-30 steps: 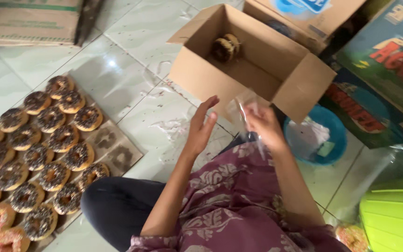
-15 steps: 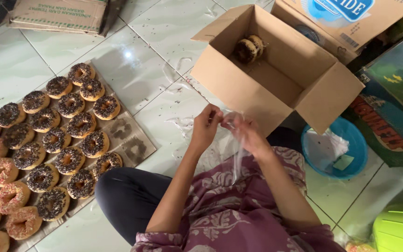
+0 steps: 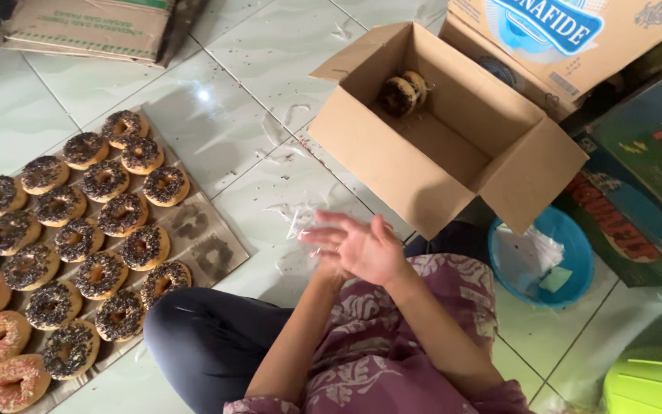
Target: The person sits on the floor and individually wraps chocolate-sprinkled donuts in clear plastic bags. They then place each wrapped donut into a cardboard box. The process is repeated for multiple donuts from a tray.
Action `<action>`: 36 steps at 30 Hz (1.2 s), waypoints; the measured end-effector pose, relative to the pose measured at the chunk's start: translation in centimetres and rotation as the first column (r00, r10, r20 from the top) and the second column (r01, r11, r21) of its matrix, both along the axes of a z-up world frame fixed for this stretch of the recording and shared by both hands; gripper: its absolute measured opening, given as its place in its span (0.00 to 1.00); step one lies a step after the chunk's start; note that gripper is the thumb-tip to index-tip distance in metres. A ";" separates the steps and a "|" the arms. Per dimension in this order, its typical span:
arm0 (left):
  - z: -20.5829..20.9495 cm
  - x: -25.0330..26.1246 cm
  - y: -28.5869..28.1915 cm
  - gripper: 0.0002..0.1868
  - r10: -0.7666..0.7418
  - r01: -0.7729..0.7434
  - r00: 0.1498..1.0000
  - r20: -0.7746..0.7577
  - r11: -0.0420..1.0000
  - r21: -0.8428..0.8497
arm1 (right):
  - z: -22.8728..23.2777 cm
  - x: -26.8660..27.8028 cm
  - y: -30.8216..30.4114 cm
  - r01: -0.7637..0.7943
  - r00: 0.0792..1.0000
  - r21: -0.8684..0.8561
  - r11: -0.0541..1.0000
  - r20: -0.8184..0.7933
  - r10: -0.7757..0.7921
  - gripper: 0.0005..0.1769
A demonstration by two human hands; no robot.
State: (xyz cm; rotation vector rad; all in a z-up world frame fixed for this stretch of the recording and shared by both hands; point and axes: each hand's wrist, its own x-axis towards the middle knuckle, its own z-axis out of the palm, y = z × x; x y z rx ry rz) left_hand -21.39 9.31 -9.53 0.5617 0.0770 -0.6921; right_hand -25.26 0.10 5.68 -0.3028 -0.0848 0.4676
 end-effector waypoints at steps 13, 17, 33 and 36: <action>7.5 3.1 3.0 0.44 0.181 -0.187 0.982 0.048 0.947 0.262 | -1.2 0.8 -1.2 0.513 0.833 -0.851 -0.115 0.460 0.309 0.47; 8.2 3.2 2.8 0.38 0.140 -0.178 0.962 0.234 0.973 0.150 | -3.5 1.0 0.1 0.652 0.716 -0.739 -0.172 0.525 0.460 0.54; -1.2 16.3 16.4 0.19 0.451 -0.434 0.883 -0.131 0.890 0.140 | -5.8 4.7 3.9 0.730 0.666 -0.683 -0.033 0.700 0.257 0.23; 1.4 18.6 23.3 0.18 0.534 -0.510 0.836 -0.126 0.841 0.180 | -10.5 7.9 7.3 0.618 0.785 -0.784 -0.049 0.619 0.001 0.18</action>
